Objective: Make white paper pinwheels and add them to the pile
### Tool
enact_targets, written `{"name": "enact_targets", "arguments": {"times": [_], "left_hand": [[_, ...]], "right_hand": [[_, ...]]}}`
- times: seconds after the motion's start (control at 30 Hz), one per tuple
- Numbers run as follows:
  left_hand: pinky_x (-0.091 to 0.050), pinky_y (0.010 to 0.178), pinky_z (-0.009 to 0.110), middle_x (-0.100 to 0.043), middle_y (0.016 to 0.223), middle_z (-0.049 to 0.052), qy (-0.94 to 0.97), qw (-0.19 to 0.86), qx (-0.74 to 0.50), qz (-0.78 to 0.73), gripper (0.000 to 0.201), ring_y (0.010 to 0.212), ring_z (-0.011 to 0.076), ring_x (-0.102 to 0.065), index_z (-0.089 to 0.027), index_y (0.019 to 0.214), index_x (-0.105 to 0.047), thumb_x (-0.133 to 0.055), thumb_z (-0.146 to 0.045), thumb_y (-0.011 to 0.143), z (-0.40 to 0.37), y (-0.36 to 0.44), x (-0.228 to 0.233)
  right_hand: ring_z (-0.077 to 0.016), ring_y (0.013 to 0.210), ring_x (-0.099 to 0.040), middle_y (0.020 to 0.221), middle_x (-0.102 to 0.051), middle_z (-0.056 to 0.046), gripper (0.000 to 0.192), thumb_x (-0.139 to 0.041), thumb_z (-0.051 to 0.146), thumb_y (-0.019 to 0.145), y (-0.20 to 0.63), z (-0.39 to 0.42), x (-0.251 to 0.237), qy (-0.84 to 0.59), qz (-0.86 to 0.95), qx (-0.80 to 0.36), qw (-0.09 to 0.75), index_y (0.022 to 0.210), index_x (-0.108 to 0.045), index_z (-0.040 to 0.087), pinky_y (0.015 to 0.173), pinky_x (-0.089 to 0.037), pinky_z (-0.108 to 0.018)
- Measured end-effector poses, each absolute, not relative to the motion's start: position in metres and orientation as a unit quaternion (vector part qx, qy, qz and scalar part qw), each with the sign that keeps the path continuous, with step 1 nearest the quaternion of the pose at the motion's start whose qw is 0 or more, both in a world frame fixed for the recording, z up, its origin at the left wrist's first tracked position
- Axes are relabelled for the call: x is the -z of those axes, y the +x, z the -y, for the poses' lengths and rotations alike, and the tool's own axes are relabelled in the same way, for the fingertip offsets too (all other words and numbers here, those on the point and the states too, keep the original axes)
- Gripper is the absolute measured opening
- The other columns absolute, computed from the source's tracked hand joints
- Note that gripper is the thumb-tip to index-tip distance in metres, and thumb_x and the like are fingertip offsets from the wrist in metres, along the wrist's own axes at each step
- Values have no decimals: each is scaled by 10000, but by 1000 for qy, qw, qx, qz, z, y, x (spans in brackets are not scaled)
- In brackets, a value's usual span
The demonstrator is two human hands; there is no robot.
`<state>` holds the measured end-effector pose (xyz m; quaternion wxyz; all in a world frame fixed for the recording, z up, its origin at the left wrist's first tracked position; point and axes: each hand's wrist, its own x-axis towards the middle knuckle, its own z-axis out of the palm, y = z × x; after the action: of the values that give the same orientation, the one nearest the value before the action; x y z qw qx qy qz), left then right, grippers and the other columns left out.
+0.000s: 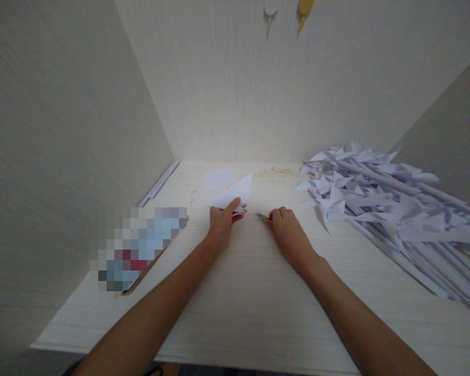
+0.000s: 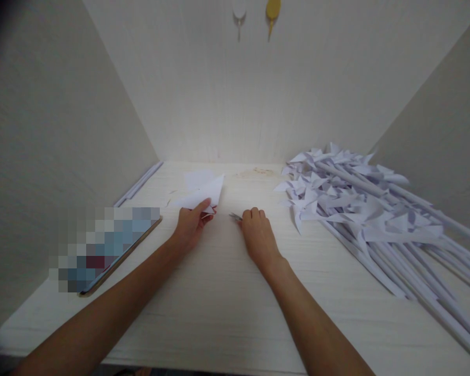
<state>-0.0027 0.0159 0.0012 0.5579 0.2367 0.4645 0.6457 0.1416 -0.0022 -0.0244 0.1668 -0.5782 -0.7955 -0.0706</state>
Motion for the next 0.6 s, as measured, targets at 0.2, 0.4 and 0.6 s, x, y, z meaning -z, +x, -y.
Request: {"name": "enact_targets", "arguments": {"times": [0.2, 0.4, 0.6], "left_hand": [[-414, 416, 159, -626, 534, -2, 223, 570, -651, -449, 27, 449, 71, -557, -107, 651, -599, -625, -115, 647, -14, -4, -3], [-410, 419, 151, -619, 550, -12, 191, 592, -653, -433, 33, 471, 67, -566, -117, 673, -589, -602, -87, 678, -13, -2, -7], [-489, 547, 200, -649, 637, 13, 189, 603, -661, -405, 65, 572, 103, -630, -103, 742, -585, -557, -55, 709, -11, 0, -10]], "right_hand": [[-171, 618, -515, 673, -572, -59, 172, -323, 171, 885, 142, 6, 15, -609, 735, -97, 283, 774, -454, 179, 570, -361, -276], [-116, 492, -434, 532, -472, 31, 295, -251, 377, 891, 131, 8, 14, -533, 665, -319, 415, 789, -457, 191, 503, -312, -241], [-88, 473, -366, 539, -410, 43, 241, -399, 367, 795, 120, 9, 12, -481, 667, -420, 383, 688, -500, 177, 463, -287, -231]]}}
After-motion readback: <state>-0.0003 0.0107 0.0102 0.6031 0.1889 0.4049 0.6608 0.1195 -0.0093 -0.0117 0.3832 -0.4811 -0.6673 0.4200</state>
